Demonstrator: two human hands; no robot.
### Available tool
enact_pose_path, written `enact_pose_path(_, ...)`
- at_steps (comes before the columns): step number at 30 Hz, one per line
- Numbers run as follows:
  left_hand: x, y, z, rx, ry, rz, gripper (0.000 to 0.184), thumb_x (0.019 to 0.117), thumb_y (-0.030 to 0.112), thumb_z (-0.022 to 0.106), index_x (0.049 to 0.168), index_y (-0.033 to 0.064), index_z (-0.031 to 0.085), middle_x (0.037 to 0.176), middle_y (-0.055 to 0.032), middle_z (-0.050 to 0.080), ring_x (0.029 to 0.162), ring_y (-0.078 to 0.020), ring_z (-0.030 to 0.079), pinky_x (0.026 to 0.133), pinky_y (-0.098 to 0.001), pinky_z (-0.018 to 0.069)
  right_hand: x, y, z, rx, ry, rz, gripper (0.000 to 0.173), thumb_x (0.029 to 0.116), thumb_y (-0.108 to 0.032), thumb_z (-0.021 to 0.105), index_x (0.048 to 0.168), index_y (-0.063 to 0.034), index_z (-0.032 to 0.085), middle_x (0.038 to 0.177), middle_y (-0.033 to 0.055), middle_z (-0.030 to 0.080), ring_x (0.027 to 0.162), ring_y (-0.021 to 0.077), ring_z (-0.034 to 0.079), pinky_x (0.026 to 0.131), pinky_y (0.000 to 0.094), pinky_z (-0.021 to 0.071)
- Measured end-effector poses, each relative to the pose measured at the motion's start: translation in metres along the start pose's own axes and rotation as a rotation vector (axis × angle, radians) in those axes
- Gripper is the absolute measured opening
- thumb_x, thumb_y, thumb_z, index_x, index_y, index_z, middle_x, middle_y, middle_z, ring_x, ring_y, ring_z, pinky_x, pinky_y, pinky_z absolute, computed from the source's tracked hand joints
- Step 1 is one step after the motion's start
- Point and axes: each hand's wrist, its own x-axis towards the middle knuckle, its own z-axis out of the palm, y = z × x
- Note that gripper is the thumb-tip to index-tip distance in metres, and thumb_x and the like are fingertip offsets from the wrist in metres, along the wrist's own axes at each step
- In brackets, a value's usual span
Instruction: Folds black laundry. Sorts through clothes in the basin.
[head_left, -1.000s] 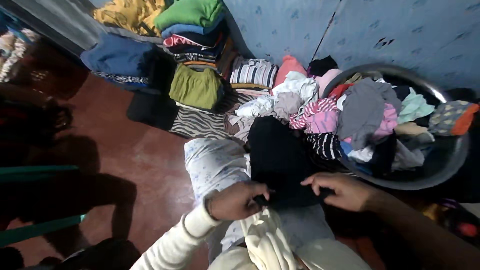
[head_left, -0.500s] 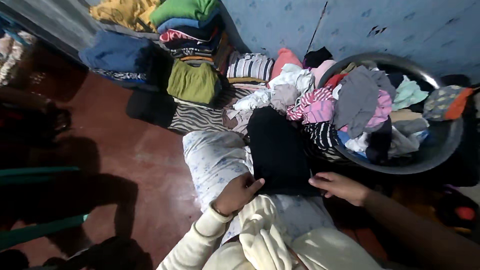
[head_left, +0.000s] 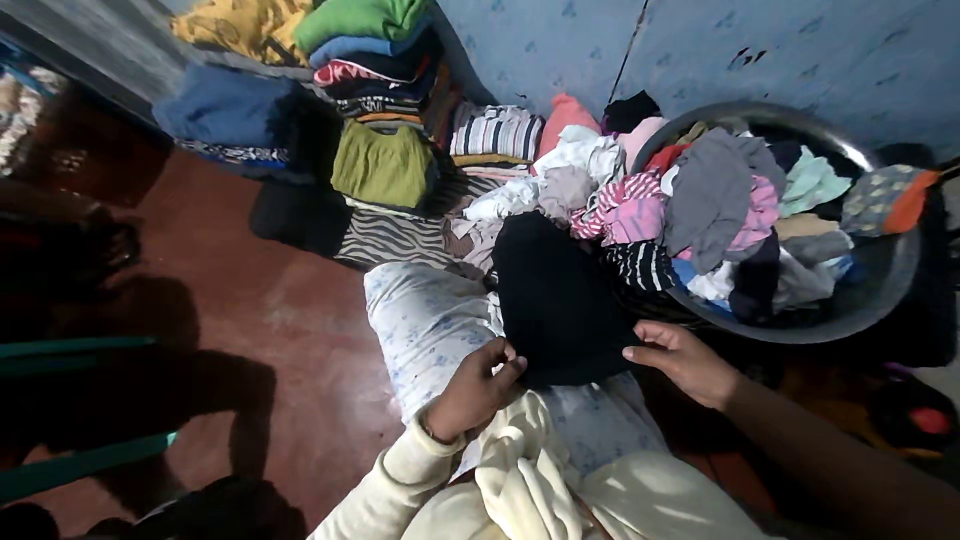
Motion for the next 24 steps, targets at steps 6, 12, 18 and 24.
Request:
enact_pose_path(6, 0.004, 0.003, 0.009, -0.314, -0.036, -0.112, 0.023, 0.1021, 0.014, 0.057, 0.122, 0.008, 0.047, 0.084, 0.0007, 0.067, 0.076, -0.0076, 0.066, 0.071, -0.0278, 0.0564, -0.002, -0.005, 0.003, 0.143, -0.051, 0.251, 0.019, 0.1017, -0.016, 0.062, 0.116, -0.0073, 0.053, 0.102, 0.0035, 0.061, 0.088, 0.0107, 0.063, 0.078, 0.0309, 0.0556)
enact_pose_path(12, 0.02, 0.004, 0.011, -0.397, 0.019, -0.286, 0.065, 0.098, 0.019, 0.069, 0.148, 0.0045, 0.029, 0.109, -0.0142, 0.071, 0.095, -0.0189, 0.073, 0.086, -0.0369, 0.0607, 0.004, -0.007, 0.011, 0.355, 0.036, 0.476, 0.036, 0.104, -0.023, 0.06, 0.134, -0.0037, 0.053, 0.117, 0.0119, 0.067, 0.102, 0.0216, 0.069, 0.085, 0.0413, 0.0593)
enact_pose_path(18, 0.036, 0.008, 0.009, -0.63, -0.052, -0.418, 0.042, 0.1067, 0.033, 0.052, 0.131, -0.0007, 0.058, 0.114, -0.0127, 0.071, 0.105, -0.0215, 0.07, 0.093, -0.0407, 0.0579, 0.014, -0.005, 0.017, 0.036, -0.007, 0.325, 0.057, 0.098, -0.026, 0.07, 0.146, -0.0067, 0.048, 0.136, 0.0123, 0.061, 0.121, 0.0204, 0.062, 0.098, 0.0421, 0.0541)
enact_pose_path(24, 0.056, 0.002, 0.01, -0.622, -0.049, -0.533, 0.044, 0.1045, 0.039, 0.055, 0.126, 0.0012, 0.061, 0.109, -0.0115, 0.072, 0.099, -0.0215, 0.071, 0.087, -0.0403, 0.0596, 0.028, -0.007, 0.025, 0.279, 0.097, 0.499, 0.051, 0.1014, -0.029, 0.064, 0.144, -0.0055, 0.049, 0.131, 0.0144, 0.064, 0.117, 0.026, 0.065, 0.095, 0.0472, 0.0573)
